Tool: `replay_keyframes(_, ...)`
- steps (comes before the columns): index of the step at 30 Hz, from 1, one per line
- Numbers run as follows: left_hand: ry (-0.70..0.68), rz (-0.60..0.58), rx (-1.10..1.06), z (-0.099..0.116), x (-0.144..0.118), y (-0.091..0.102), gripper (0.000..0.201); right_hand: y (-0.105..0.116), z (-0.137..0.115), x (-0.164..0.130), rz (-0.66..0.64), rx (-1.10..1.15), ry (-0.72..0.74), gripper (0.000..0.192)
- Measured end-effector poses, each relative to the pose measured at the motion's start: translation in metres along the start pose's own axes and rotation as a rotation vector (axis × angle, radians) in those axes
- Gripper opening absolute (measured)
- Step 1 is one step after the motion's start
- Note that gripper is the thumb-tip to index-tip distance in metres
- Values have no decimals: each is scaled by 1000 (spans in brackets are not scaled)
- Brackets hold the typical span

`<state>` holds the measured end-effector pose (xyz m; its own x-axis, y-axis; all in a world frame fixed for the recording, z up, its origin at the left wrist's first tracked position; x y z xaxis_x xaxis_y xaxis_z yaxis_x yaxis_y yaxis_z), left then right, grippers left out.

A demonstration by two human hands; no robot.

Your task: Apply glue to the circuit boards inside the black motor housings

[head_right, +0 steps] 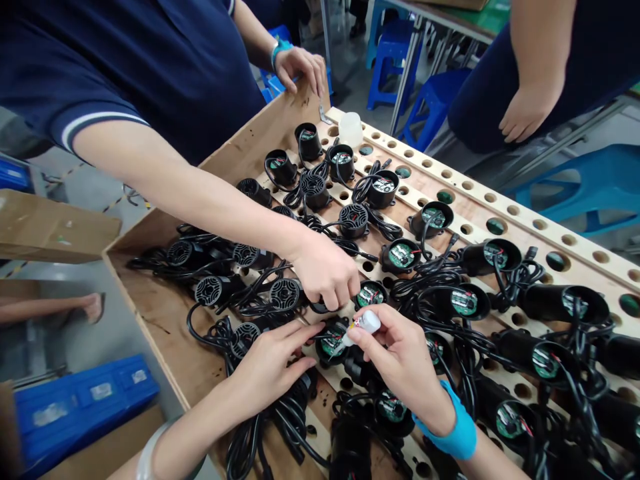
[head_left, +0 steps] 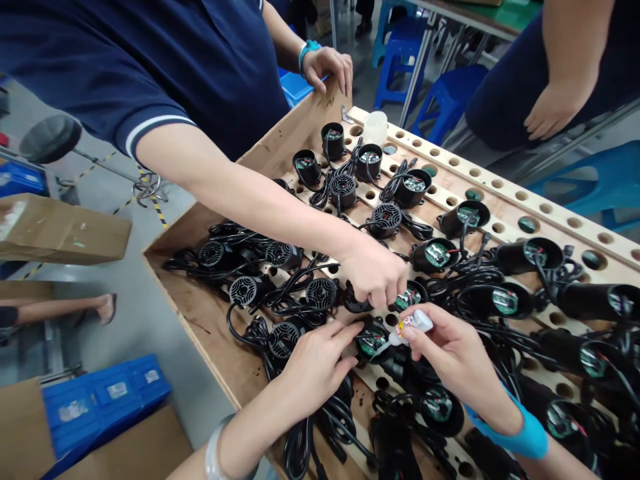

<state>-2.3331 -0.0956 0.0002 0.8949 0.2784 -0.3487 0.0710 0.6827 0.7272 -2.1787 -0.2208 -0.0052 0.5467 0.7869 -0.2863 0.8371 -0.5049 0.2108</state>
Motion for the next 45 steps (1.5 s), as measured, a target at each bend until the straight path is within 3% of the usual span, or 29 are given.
replay_keyframes(23, -5, -57, 44, 1, 1, -1, 48, -7, -9, 8, -31, -218, 164, 20)
replay_keyframes(45, -55, -25, 62, 1, 0, -2, 49, -8, -11, 13, -22, -163, 154, 21)
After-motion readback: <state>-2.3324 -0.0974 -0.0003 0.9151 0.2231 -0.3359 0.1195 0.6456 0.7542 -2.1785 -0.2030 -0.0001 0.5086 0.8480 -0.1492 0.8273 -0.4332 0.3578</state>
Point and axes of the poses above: each hand's wrist, its own x-axis towards the middle knuckle, its own y-axis out of the back of the hand, z = x × y, the point moved 4 cm from there along x, towards the middle knuckle, and after that the axes turned 2 degrees about -x, right-handed, at the moved point
